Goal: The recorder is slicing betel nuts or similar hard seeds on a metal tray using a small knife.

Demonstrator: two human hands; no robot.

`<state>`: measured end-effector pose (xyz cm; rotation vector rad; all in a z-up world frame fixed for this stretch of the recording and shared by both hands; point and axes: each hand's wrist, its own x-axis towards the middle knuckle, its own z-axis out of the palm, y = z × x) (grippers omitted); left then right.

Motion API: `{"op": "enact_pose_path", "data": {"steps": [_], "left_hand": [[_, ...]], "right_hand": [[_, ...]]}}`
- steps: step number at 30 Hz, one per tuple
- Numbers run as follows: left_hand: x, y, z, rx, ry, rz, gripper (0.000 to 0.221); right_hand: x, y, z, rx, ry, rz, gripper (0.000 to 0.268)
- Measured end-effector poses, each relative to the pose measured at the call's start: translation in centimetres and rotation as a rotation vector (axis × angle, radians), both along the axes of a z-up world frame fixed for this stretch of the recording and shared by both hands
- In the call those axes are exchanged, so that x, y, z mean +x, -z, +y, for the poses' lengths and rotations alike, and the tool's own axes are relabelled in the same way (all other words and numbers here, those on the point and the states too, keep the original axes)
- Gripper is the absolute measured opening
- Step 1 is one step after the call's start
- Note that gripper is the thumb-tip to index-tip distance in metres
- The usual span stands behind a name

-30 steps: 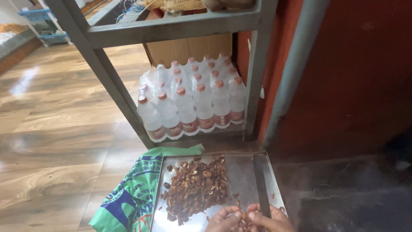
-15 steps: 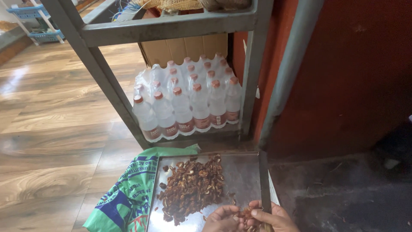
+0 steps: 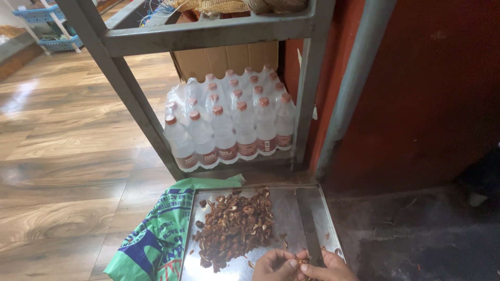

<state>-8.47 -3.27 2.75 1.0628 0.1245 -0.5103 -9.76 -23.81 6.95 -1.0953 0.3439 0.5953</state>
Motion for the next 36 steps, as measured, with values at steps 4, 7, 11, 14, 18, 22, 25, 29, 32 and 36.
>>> {"op": "enact_pose_path", "data": {"steps": [4,7,11,14,18,22,25,29,32,36], "left_hand": [[-0.5,-1.8,-0.6,-0.007,-0.069,0.09,0.024],[-0.1,0.3,-0.7,-0.03,-0.069,0.115,0.031],[-0.1,0.5,-1.0,-0.092,-0.034,0.123,0.029],[-0.2,-0.9,-1.2,-0.121,-0.033,0.164,0.023],[-0.5,-2.1,-1.3,-0.161,-0.038,0.18,0.016],[-0.3,-2.0,-1.0,0.005,0.012,0.065,0.014],[-0.4,-1.8,-1.4,0.063,-0.006,-0.005,0.017],[-0.7,-1.6,-1.2,0.126,-0.013,-0.14,0.021],[-0.9,-0.5,-1.4,0.127,0.017,-0.168,0.02],[-1.2,-0.4,-2.4,0.137,-0.013,-0.248,0.012]], "right_hand": [[0.1,2.2,-0.3,-0.05,-0.035,-0.061,0.03],[0.2,2.7,-0.4,-0.05,-0.035,-0.054,0.027],[0.1,2.7,-0.3,-0.028,0.035,0.038,0.028],[0.1,3.7,-0.6,-0.017,0.069,0.088,0.029],[-0.1,4.1,-0.4,0.099,0.123,0.132,0.037],[0.0,2.6,0.1,0.199,0.265,0.21,0.044],[0.4,2.0,0.2,0.074,0.449,0.178,0.041],[0.3,3.0,-0.6,0.118,0.356,0.175,0.032],[-0.1,3.4,-0.5,0.111,0.304,0.073,0.024],[-0.1,4.6,-0.3,0.059,0.251,-0.066,0.019]]}}
